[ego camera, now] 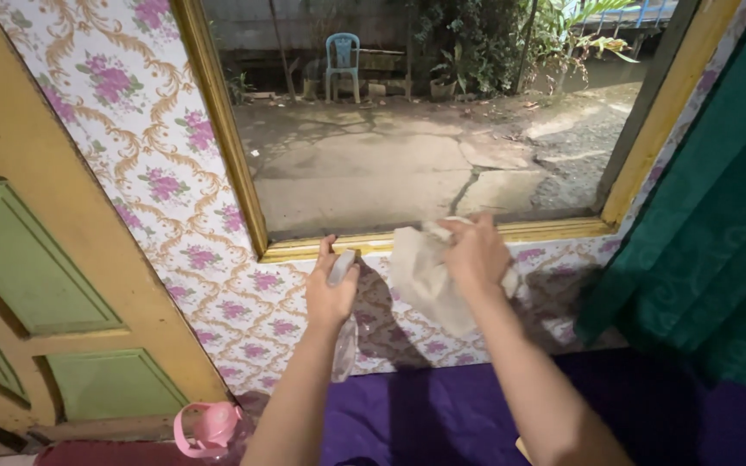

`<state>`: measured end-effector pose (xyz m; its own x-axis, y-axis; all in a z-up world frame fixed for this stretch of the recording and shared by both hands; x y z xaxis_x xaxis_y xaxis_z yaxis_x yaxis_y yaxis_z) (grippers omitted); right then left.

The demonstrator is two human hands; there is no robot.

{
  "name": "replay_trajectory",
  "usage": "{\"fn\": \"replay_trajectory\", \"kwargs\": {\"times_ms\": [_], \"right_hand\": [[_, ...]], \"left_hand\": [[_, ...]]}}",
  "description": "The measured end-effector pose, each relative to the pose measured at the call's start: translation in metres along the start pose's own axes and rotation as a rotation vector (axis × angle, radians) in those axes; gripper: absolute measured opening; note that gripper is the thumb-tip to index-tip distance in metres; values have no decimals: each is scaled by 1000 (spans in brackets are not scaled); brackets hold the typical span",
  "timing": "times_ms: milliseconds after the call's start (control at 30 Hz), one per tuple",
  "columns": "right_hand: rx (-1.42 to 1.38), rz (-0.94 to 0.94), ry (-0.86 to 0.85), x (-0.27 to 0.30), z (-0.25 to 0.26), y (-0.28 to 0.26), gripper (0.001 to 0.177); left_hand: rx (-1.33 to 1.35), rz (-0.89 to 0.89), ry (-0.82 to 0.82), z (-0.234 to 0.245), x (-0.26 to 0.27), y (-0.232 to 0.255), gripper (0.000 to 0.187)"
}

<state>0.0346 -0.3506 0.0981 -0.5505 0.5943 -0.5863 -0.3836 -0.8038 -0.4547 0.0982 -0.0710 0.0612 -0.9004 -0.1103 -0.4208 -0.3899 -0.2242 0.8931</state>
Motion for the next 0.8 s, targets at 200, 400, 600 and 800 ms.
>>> {"fn": "replay_trajectory", "kwargs": {"times_ms": [200, 400, 600, 800], "right_hand": [[-103, 201, -90, 33, -13, -85, 41], [-85, 186, -89, 20, 0, -66, 40], [-103, -18, 5, 3, 21, 13, 40], [-308, -54, 513, -27, 69, 70, 49]], "left_hand": [[-123, 84, -55, 0, -5, -5, 35], [-188, 128, -72, 9, -6, 7, 34], [-188, 109, -59, 9, -5, 8, 38], [-196, 110, -67, 13, -2, 9, 38]]}}
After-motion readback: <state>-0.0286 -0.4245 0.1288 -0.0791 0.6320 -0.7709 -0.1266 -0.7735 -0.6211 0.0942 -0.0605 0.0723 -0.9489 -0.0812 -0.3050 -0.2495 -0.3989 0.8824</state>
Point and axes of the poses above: each hand's wrist, its own x-axis away from the middle knuckle, its own z-axis out of the back of the hand, y = z × x, the point moved 8 cm from there along -x, towards the middle knuckle, and after that the axes turned 9 degrees about y, right-handed, at the moved point
